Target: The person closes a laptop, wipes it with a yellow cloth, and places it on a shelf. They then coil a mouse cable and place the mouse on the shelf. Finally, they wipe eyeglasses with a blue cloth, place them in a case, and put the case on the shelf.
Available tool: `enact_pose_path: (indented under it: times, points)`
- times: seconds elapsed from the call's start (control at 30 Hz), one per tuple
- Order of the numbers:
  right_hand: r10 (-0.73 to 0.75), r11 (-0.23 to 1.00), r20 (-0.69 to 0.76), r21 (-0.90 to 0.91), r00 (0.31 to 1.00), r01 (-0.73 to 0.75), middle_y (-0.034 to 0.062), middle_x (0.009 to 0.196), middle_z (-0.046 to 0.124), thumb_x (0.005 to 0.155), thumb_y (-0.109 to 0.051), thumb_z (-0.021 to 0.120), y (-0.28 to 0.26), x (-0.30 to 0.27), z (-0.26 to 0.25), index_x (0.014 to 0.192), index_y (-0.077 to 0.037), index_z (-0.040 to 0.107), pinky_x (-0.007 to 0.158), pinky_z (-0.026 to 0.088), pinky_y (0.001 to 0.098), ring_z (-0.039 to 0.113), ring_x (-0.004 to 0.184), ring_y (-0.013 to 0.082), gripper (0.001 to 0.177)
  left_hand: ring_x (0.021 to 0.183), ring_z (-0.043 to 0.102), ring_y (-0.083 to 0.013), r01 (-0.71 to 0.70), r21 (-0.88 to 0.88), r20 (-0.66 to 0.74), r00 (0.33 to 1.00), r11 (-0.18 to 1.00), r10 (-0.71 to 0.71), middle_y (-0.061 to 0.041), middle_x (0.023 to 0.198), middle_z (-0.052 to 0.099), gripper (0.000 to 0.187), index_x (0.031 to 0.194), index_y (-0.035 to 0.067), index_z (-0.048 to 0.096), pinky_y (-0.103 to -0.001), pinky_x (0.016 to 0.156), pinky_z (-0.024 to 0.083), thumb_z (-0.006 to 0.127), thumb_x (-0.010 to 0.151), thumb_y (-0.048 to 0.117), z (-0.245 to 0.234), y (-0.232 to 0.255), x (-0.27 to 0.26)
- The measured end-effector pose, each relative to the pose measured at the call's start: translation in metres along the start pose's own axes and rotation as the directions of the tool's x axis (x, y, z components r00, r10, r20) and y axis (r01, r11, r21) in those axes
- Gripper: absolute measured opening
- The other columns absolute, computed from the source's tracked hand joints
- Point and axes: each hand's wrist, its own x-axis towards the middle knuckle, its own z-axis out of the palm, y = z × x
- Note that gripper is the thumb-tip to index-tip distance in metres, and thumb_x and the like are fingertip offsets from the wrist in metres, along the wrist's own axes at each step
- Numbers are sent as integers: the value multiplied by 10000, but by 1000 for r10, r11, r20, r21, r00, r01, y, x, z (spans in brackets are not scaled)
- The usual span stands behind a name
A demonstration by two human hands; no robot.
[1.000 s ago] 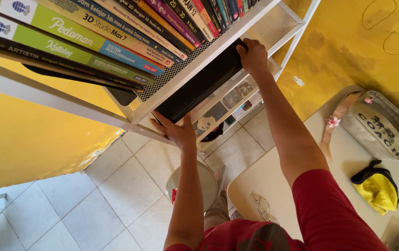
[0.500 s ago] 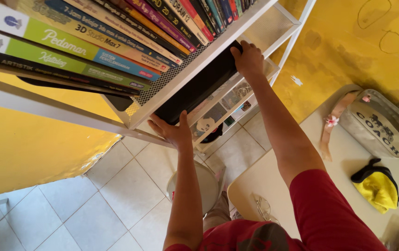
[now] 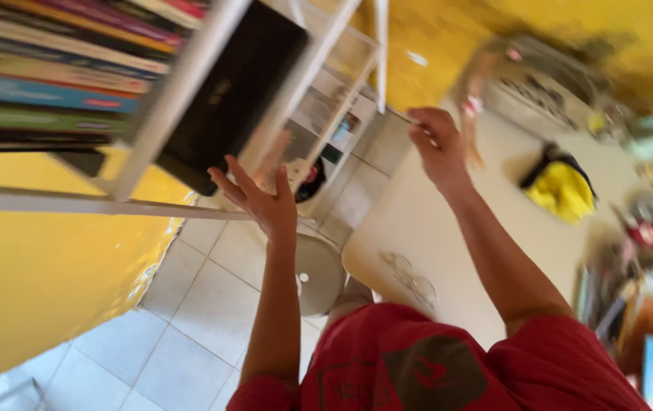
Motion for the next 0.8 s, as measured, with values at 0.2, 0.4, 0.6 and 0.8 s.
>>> enact_pose_path:
  times: [0.2, 0.4, 0.6, 0.8]
  points:
    - [334, 926, -210, 255, 919, -278, 35, 1154, 691, 1042, -29, 643, 0, -139, -141, 1259, -22, 671, 825, 482, 232, 609, 964, 88, 219, 1021, 727, -255, 16, -460, 408, 892, 888, 196, -130, 1072, 750, 162, 1113, 11, 720, -352, 929, 568, 712, 1001, 127, 15, 81, -91]
    - [367, 929, -554, 264, 747, -260, 26, 1165, 711, 1069, -66, 616, -31, -263, -248, 1229, -27, 687, 840, 533, 249, 672, 964, 98, 179, 857, 758, -170, 215, -484, 751, 600, 848, 276, -78, 962, 779, 114, 1026, 54, 741, -293, 750, 591, 719, 972, 153, 27, 174, -203]
    - [394, 919, -686, 279, 612, -278, 5, 1081, 703, 1097, -92, 630, -33, -361, -311, 1238, -21, 697, 821, 492, 239, 626, 928, 91, 172, 826, 743, -168, 110, -502, 832, 333, 858, 444, -69, 965, 769, 124, 996, 57, 740, -299, 728, 599, 707, 977, 175, 46, 229, -252]
    - [470, 552, -484, -491, 738, -674, 218, 1251, 622, 943, -374, 784, -1, -433, -308, 1312, -95, 652, 925, 545, 491, 658, 1077, 369, 482, 856, 747, -167, 64, -406, 913, 70, 912, 402, -69, 1016, 782, 226, 1081, 87, 736, -306, 783, 618, 682, 996, 289, 70, 240, -318]
